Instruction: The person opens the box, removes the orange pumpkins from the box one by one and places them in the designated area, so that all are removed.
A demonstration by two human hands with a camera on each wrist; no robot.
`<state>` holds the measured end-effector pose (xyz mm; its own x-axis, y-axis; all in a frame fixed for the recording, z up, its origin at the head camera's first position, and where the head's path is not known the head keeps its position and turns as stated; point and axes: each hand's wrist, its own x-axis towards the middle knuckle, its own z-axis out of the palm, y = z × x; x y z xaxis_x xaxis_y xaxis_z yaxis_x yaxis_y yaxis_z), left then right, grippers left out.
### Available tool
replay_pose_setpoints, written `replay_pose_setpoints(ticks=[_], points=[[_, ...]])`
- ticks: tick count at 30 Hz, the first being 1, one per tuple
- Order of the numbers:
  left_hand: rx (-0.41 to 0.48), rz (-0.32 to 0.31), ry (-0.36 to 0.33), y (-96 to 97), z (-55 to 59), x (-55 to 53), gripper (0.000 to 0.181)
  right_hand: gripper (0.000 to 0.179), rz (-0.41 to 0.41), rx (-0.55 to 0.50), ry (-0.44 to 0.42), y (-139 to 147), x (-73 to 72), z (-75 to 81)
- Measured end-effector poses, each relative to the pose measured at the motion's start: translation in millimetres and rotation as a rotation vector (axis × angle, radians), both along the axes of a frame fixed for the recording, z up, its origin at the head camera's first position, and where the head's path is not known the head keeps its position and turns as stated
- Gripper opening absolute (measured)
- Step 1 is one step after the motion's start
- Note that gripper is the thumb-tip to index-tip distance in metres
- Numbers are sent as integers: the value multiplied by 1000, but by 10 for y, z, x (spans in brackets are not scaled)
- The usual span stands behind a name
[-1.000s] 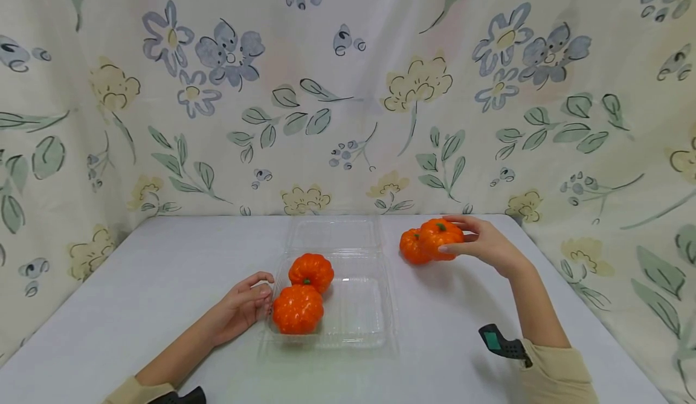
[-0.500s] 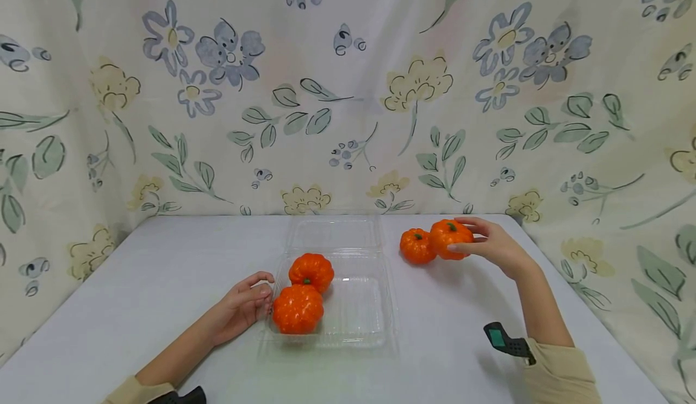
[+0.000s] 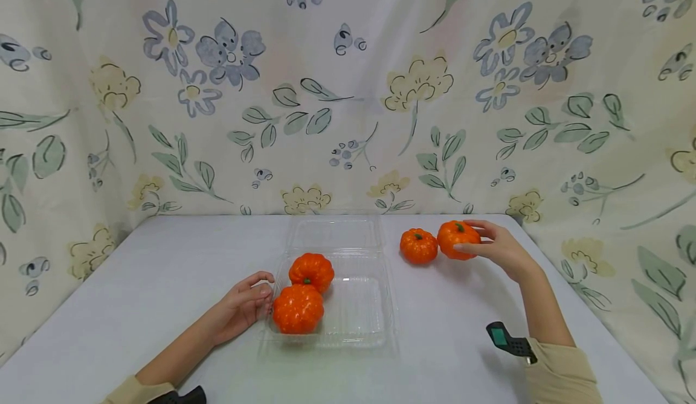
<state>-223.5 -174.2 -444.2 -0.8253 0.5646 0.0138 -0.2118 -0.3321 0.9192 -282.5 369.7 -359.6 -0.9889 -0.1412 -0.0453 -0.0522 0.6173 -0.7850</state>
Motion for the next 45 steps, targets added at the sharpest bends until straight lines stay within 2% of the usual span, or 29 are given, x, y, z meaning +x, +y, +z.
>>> replay_pose_setpoints(ticks=[7, 23, 37, 45], points=[[4, -9, 14, -4, -3, -1, 16, 85, -43, 37, -21, 69, -29, -71], [11, -14, 23, -13, -19, -7, 17, 90, -82, 49, -74, 172, -61, -215], [12, -14, 28, -16, -21, -11, 16, 89, -88, 24, -94, 200, -80, -313], [-1, -2, 4, -2, 5, 3, 14, 90, -108, 5, -108, 186, -103, -367]])
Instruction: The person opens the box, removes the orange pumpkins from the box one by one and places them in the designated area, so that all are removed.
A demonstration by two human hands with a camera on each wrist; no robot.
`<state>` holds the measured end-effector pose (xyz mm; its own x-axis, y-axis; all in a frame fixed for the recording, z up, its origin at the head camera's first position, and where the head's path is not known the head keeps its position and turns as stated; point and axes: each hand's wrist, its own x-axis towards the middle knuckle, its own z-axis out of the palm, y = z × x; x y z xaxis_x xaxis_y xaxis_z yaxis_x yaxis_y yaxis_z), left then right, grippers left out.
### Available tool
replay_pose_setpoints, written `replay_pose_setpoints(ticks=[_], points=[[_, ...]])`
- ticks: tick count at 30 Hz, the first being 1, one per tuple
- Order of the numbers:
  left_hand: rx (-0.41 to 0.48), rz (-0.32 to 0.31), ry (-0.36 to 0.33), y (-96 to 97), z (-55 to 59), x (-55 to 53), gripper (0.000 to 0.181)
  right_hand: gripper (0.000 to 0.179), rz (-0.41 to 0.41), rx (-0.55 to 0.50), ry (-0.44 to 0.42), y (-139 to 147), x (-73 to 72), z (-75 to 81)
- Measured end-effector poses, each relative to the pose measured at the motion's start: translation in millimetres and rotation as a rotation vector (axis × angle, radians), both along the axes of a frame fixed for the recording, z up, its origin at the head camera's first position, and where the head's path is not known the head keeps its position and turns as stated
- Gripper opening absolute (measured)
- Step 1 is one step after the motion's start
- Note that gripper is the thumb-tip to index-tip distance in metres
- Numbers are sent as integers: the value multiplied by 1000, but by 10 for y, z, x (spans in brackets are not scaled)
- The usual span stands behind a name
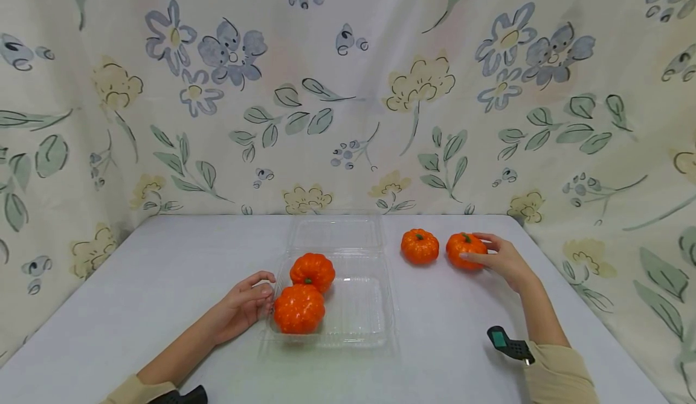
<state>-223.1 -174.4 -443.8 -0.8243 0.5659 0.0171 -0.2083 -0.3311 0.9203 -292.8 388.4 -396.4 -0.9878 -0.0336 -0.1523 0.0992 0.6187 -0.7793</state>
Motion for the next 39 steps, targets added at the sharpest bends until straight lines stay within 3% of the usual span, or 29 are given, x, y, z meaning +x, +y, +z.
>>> replay_pose_setpoints(ticks=[22, 39], points=[[9, -12, 29, -3, -23, -16, 16, 89, 32, -12, -7, 15, 1, -4], [-11, 9, 7, 6, -5, -4, 15, 86, 46, 7, 52, 36, 13, 35]])
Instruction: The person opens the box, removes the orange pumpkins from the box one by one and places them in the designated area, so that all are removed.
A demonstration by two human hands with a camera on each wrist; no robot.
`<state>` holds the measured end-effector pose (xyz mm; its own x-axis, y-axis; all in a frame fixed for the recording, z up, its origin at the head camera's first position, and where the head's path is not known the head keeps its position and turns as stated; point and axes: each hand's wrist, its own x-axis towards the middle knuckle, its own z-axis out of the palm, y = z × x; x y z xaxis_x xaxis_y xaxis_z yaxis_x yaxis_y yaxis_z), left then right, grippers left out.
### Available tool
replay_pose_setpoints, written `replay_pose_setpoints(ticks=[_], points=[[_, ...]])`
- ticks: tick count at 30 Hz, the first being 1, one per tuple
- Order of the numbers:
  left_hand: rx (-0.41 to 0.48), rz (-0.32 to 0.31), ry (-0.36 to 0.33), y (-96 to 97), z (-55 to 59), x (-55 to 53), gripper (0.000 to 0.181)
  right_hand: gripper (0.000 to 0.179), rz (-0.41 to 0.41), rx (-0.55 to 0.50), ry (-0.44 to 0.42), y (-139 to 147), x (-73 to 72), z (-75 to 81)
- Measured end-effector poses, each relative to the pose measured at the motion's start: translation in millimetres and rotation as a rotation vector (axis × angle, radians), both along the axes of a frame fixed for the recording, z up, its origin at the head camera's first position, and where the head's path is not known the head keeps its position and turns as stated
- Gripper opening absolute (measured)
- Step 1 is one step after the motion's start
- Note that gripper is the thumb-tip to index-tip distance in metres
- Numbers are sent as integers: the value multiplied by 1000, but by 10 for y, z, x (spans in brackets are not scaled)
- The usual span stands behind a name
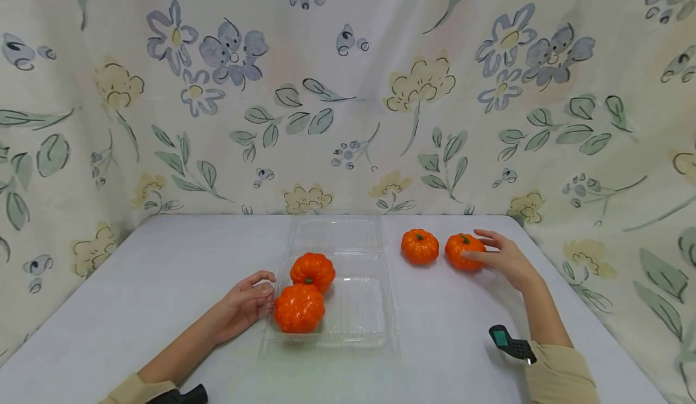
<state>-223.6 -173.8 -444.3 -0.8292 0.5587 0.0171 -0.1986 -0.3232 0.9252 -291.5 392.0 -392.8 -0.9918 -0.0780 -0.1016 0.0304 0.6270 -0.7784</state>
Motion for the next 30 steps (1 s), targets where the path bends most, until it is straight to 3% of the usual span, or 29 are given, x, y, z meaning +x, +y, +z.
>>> replay_pose_setpoints(ticks=[30], points=[[-7, 1, -2, -3, -10, -1, 14, 83, -6, -30, 155, -268, 108, 425]])
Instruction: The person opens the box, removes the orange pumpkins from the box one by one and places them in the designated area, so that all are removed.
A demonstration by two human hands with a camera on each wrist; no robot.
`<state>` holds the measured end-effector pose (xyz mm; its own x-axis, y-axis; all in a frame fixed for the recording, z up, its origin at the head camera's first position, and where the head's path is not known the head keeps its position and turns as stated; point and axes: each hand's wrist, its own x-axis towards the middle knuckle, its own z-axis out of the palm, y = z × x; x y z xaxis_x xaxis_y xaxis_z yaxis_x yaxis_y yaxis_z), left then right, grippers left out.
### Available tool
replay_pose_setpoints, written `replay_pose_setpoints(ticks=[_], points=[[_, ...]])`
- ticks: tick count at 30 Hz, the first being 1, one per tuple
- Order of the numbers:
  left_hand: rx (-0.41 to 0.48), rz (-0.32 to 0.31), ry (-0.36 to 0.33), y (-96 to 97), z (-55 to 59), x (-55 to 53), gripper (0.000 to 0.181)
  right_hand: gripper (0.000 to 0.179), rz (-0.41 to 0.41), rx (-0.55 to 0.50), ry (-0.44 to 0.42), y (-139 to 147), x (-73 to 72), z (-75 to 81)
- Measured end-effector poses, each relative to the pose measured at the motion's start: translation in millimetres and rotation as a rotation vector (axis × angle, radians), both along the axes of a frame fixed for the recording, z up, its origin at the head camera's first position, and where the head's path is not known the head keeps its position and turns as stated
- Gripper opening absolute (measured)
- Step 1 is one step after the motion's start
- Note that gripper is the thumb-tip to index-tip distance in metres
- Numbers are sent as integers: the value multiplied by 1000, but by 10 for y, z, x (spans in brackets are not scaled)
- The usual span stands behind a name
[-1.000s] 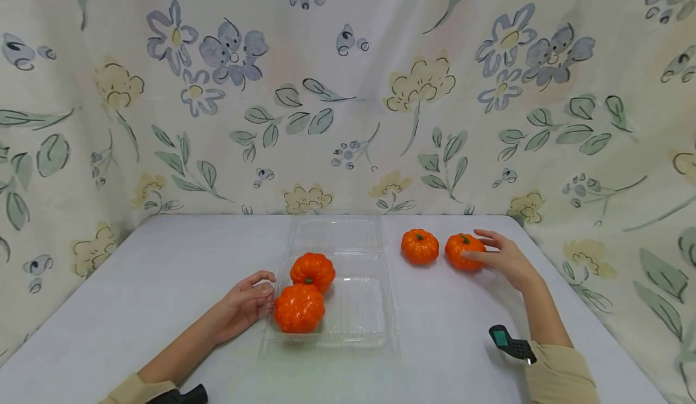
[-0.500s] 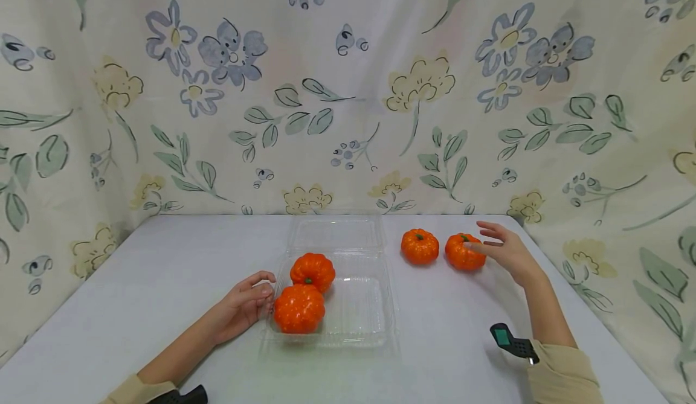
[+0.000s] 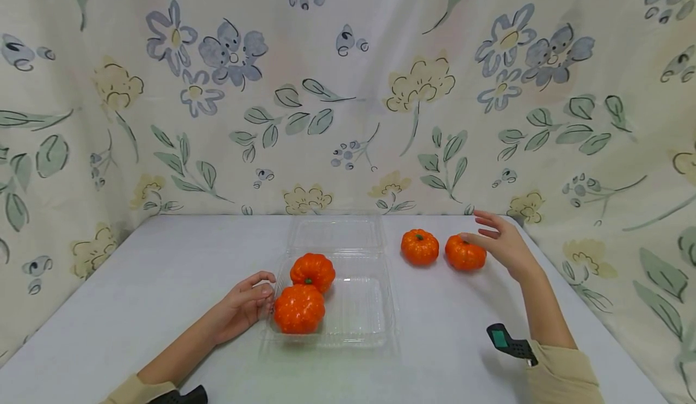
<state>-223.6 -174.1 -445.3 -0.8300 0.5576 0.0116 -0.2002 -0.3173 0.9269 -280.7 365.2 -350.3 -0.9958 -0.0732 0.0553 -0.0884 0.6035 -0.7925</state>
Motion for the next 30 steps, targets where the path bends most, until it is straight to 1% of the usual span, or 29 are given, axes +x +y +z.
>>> replay_pose_setpoints(ticks=[8, 17, 23, 30], points=[[5, -3, -7, -1, 20, 6, 15, 83, 16, -9, 58, -179, 69, 124], [1, 3, 1, -1, -12, 2, 15, 78, 44, 12, 137, -453, 158, 232], [-2, 11, -1, 2, -30, -4, 14, 75, 90, -36, 194, -596, 209, 300], [5, 4, 1, 0, 0, -1, 14, 75, 135, -65, 239, -734, 259, 367]])
